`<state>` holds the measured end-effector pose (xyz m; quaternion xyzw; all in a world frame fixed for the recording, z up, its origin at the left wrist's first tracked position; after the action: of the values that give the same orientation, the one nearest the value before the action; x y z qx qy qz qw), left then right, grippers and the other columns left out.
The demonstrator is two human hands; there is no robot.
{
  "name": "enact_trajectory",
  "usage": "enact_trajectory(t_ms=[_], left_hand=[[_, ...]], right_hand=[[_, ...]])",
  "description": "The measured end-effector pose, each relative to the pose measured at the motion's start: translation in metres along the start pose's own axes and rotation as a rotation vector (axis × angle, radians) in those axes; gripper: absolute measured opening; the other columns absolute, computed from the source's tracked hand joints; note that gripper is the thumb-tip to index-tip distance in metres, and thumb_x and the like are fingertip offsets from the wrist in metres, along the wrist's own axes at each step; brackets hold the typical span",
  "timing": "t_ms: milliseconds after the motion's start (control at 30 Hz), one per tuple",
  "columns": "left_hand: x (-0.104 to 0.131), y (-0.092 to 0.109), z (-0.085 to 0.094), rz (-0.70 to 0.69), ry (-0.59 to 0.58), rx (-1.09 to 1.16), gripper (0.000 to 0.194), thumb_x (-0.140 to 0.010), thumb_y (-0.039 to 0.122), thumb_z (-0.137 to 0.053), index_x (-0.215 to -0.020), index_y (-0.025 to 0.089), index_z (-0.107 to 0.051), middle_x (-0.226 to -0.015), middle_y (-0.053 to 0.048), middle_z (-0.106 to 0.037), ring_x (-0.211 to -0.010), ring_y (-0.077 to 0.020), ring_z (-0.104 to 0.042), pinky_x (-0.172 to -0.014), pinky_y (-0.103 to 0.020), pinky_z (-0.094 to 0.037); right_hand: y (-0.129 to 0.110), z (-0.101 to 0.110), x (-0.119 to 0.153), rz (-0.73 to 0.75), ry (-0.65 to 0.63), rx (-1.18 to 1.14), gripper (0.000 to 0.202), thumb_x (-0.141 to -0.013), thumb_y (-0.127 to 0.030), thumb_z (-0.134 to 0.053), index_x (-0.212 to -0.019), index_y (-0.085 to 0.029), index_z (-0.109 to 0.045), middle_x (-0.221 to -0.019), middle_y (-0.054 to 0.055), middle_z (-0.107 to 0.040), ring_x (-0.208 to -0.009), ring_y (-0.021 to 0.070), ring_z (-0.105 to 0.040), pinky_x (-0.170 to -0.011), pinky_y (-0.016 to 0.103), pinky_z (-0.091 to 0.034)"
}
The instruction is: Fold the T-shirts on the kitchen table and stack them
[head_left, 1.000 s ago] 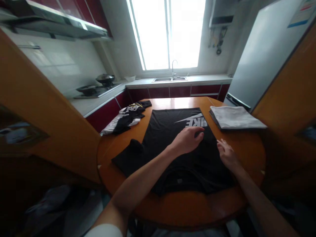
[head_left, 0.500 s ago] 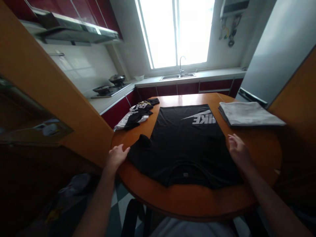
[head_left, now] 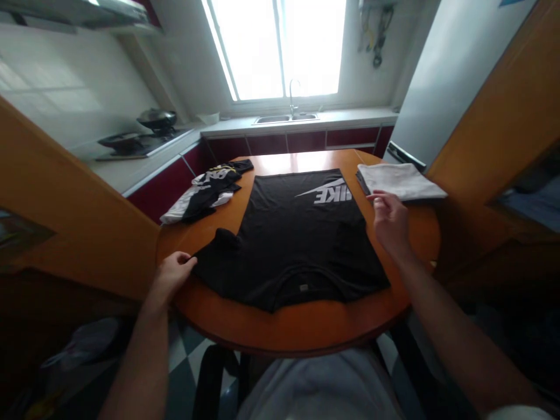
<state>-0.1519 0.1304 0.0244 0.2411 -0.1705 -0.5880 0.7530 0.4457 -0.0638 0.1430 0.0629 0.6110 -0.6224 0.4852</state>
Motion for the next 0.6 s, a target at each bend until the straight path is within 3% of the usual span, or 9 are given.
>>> enact_trajectory(t_ms=[100,233,367,433,500,533,600], left_hand=[[0.009,0.031,0.013,-0.066,0.039,0.089,0.017,-0.070,0.032,-0.068,-0.080,0.020,-0.061,-0.079,-0.002,-0.068,-0.077,-0.0212,-0.065,-0.066,-0.027,-0.051],[0.043,0.105,0.029,-0.271,0.079,0.159,0.023,-0.071,0.036,-0.067,-0.087,0.020,-0.064,-0.086,-0.003,-0.070,-0.080,-0.0218,-0.066,-0.071,-0.029,-0.054],[0.087,0.182,0.015,-0.521,-0.030,0.287,0.027,-0.076,0.040,-0.067,-0.093,0.019,-0.067,-0.096,-0.006,-0.073,-0.084,-0.0209,-0.068,-0.075,-0.030,-0.056],[0.102,0.208,-0.009,-0.605,-0.250,0.386,0.035,-0.079,0.044,-0.069,-0.103,0.019,-0.068,-0.102,-0.007,-0.074,-0.082,-0.0201,-0.070,-0.071,-0.030,-0.057],[0.108,0.219,-0.032,-0.646,-0.460,0.443,0.041,-0.083,0.047,-0.067,-0.112,0.018,-0.068,-0.104,-0.008,-0.075,-0.081,-0.0201,-0.072,-0.068,-0.031,-0.058],[0.106,0.219,-0.038,-0.654,-0.500,0.453,0.041,-0.085,0.046,-0.066,-0.114,0.017,-0.068,-0.104,-0.009,-0.076,-0.080,-0.0201,-0.073,-0.068,-0.031,-0.058],[0.090,0.209,-0.040,-0.642,-0.436,0.443,0.037,-0.088,0.043,-0.063,-0.112,0.016,-0.070,-0.100,-0.011,-0.077,-0.079,-0.0205,-0.073,-0.070,-0.033,-0.059]], right_hand=[[-0.017,-0.015,0.001,-0.023,-0.100,-0.041,0.025,-0.092,-0.028,-0.048,-0.090,-0.019,-0.072,-0.104,0.009,-0.072,-0.103,0.0238,-0.065,-0.095,0.038,-0.049],[-0.040,-0.066,0.029,-0.085,-0.405,-0.103,0.025,-0.093,-0.027,-0.050,-0.092,-0.019,-0.074,-0.086,0.005,-0.074,-0.083,0.0205,-0.067,-0.076,0.031,-0.049],[-0.077,-0.124,0.080,-0.005,-0.706,-0.163,0.021,-0.092,-0.024,-0.053,-0.092,-0.020,-0.073,-0.085,0.004,-0.074,-0.078,0.0173,-0.066,-0.071,0.028,-0.047],[-0.084,-0.146,0.104,-0.046,-0.815,-0.187,0.020,-0.093,-0.025,-0.054,-0.100,-0.020,-0.072,-0.083,0.003,-0.074,-0.074,0.0162,-0.066,-0.068,0.027,-0.047],[-0.084,-0.163,0.125,-0.114,-0.915,-0.207,0.026,-0.094,-0.029,-0.053,-0.114,-0.020,-0.069,-0.083,0.002,-0.074,-0.071,0.0155,-0.066,-0.066,0.026,-0.047],[-0.083,-0.170,0.134,-0.135,-0.963,-0.204,0.030,-0.095,-0.030,-0.053,-0.119,-0.020,-0.066,-0.084,0.002,-0.074,-0.071,0.0155,-0.066,-0.066,0.026,-0.047],[-0.079,-0.178,0.147,-0.152,-1.034,-0.167,0.033,-0.095,-0.031,-0.054,-0.124,-0.020,-0.064,-0.087,0.002,-0.075,-0.073,0.0161,-0.067,-0.068,0.027,-0.048]])
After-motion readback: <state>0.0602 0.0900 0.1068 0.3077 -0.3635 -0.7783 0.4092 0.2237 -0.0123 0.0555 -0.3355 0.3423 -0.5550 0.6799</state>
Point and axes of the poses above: each hand's wrist, its own x-axis away from the middle knuckle, its own z-axis out of the back of the hand, y = z × x, the point moved 9 cm from there along -x, towards the middle knuckle
